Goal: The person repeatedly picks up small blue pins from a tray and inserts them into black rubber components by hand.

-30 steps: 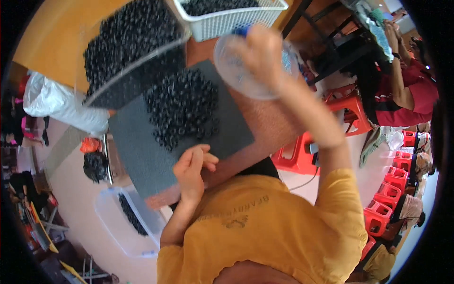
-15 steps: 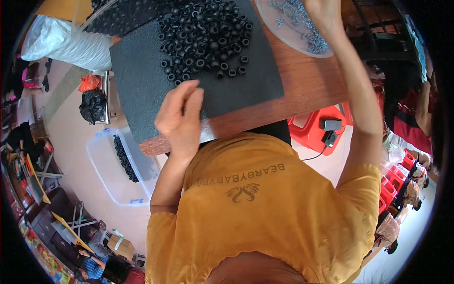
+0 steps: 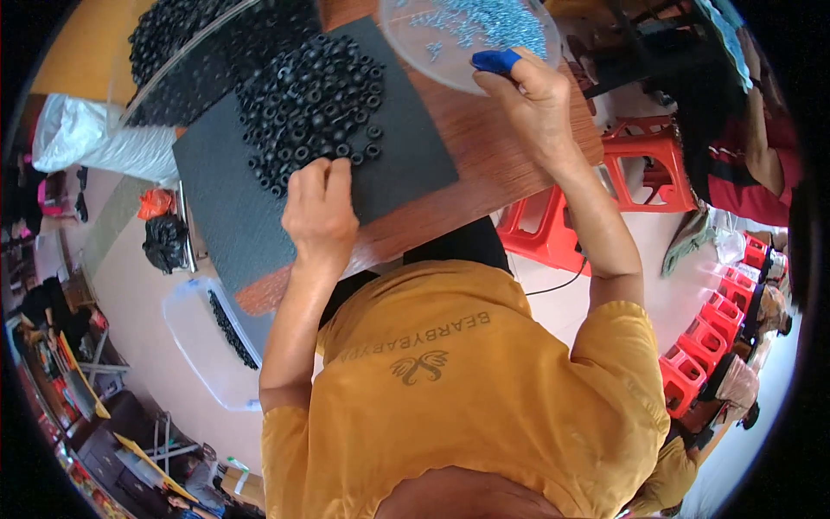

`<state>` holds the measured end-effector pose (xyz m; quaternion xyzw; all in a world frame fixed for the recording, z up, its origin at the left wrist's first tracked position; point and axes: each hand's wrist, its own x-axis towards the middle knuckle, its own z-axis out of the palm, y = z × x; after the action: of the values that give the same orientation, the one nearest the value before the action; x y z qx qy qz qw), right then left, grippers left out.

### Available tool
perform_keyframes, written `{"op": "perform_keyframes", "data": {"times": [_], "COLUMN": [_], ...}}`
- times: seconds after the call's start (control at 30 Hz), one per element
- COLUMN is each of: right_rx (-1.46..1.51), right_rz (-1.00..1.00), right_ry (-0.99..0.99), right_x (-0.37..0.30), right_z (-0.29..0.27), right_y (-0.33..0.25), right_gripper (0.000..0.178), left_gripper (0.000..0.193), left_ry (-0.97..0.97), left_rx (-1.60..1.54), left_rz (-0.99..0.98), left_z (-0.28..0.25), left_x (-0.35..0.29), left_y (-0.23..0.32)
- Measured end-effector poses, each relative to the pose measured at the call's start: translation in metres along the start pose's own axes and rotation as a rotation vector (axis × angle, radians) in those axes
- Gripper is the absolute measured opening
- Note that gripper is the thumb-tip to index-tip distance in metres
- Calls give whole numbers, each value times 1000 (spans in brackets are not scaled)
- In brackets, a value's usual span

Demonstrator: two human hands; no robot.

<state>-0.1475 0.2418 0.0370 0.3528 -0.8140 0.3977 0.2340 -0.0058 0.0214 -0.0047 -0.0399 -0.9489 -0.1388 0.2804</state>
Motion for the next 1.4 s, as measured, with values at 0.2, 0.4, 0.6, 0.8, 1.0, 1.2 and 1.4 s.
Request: {"op": "perform_keyframes", "data": {"times": [0.2, 0.4, 0.6, 0.8, 1.0, 1.2, 1.4], "right_rx": [-107, -134, -308, -341, -319, -282, -290], "right_rz": [107, -203, -268, -326, -248, -187, -215], "right_ry": [-73, -269, -445, -332, -320, -366, -402], "right_x": [6, 28, 36, 48, 42, 48, 40], "right_z": [2, 39, 44, 39, 25, 43, 43], "right_y": [39, 64, 68, 71, 83, 78, 79], "right_gripper": [14, 11, 9, 10, 8, 7, 6], "left_gripper": [25, 25, 26, 26, 29, 29, 31], "left_ry": [-48, -15, -131, -192, -113, -117, -117], "left_rx": [5, -15, -32, -55, -65, -78, 1], "left_rz": [36, 91, 4, 9, 60, 75, 99], "left_z": [-9, -7, -17, -21, -19, -22, -17], "left_x": [-2, -4, -3, -2, -4, -3, -8], "left_y": [0, 1, 5, 2, 1, 2, 2]}}
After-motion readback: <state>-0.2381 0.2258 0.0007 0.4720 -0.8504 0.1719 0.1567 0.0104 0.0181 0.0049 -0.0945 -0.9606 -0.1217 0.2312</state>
